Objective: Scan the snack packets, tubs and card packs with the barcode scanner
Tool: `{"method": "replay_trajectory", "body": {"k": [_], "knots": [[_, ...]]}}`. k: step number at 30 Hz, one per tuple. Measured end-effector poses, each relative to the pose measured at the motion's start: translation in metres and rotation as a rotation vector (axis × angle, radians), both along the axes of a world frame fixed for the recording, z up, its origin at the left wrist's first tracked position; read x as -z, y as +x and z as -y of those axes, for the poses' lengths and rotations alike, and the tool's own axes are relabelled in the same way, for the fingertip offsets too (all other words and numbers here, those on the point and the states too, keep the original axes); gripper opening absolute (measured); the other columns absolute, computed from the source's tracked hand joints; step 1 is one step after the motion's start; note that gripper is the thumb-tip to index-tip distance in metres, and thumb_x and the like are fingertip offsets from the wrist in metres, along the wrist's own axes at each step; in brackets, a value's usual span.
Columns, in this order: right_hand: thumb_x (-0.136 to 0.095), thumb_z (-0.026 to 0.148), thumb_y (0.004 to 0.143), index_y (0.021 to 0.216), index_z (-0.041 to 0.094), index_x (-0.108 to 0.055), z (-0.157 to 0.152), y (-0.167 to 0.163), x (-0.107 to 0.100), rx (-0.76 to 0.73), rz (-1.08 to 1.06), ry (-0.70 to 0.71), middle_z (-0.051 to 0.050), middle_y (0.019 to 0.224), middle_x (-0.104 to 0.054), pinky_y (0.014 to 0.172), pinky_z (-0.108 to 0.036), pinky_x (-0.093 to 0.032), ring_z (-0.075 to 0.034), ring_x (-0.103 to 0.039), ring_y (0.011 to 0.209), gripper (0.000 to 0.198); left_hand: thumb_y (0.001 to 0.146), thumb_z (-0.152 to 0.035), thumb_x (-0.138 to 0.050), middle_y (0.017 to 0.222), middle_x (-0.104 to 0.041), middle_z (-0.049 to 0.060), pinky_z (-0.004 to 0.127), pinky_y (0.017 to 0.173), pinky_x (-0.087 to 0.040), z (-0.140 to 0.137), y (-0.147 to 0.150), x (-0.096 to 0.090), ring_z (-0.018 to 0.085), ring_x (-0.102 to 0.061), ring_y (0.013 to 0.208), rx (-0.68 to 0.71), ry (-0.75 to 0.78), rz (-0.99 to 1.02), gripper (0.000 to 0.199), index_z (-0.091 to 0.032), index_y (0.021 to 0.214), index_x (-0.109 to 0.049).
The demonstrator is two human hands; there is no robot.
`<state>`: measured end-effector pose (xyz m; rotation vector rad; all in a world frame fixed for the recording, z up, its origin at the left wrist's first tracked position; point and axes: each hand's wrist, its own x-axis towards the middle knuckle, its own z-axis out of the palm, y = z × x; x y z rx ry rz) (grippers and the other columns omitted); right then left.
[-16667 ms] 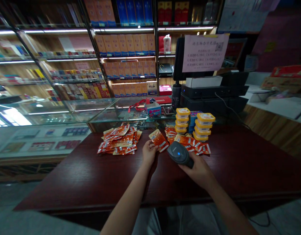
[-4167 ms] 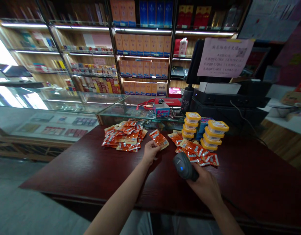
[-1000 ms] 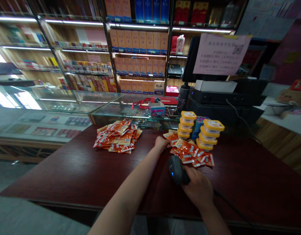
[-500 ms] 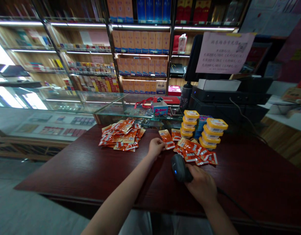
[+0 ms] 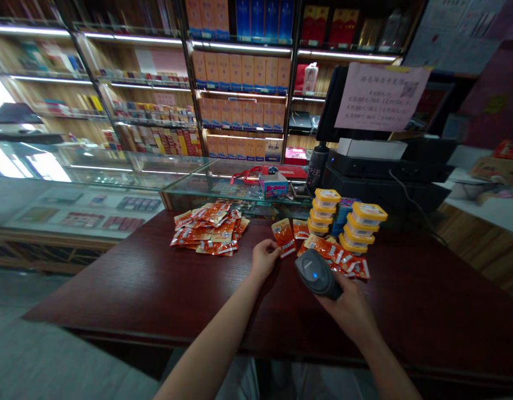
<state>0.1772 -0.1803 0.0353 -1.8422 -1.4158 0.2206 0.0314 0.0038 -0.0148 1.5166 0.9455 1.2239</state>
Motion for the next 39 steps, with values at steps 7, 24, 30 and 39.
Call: {"method": "replay_trajectory", "body": {"k": [7,24,30,39], "knots": [[-0.066,0.037,0.068,0.106,0.02,-0.067,-0.006,-0.008,-0.01,-0.087,-0.276,0.105,-0.008,0.106,-0.071,0.084,-0.037,-0.051,-0.027,-0.065,0.1,0.042,0.064,-0.026,-0.063,0.058,-0.057,-0.002,0.021,0.055,-0.036,-0.002,-0.001,0.002,0.011,-0.051,0.056,-0.017,0.084,-0.117,0.015,-0.015,0.057,-0.055],[-0.058,0.03,0.076,0.099,0.022,-0.063,0.002,0.006,0.013,0.019,0.459,0.01,-0.005,0.083,-0.071,0.064,-0.032,-0.045,-0.025,-0.067,0.076,0.024,0.064,-0.025,-0.063,0.056,-0.055,-0.002,0.02,0.053,-0.036,0.003,-0.001,-0.004,0.01,-0.049,0.053,-0.08,0.045,-0.06,0.013,-0.016,0.058,-0.056],[-0.053,0.02,0.076,0.105,0.02,-0.06,0.001,0.009,0.046,-0.019,0.603,0.103,-0.007,0.096,-0.071,0.069,-0.031,-0.045,-0.022,-0.066,0.082,0.029,0.063,-0.025,-0.064,0.055,-0.057,-0.001,0.021,0.051,-0.037,-0.002,0.001,0.003,0.01,-0.05,0.051,-0.147,0.002,0.003,0.012,-0.015,0.058,-0.059],[-0.05,0.019,0.077,0.108,0.021,-0.057,0.002,0.013,0.051,-0.036,0.63,0.107,-0.006,0.098,-0.07,0.068,-0.032,-0.045,-0.022,-0.066,0.084,0.031,0.061,-0.029,-0.067,0.052,-0.057,-0.001,0.02,0.049,-0.04,-0.015,-0.025,-0.038,0.009,-0.051,0.049,-0.371,-0.065,0.298,0.016,-0.014,0.059,-0.061]]}}
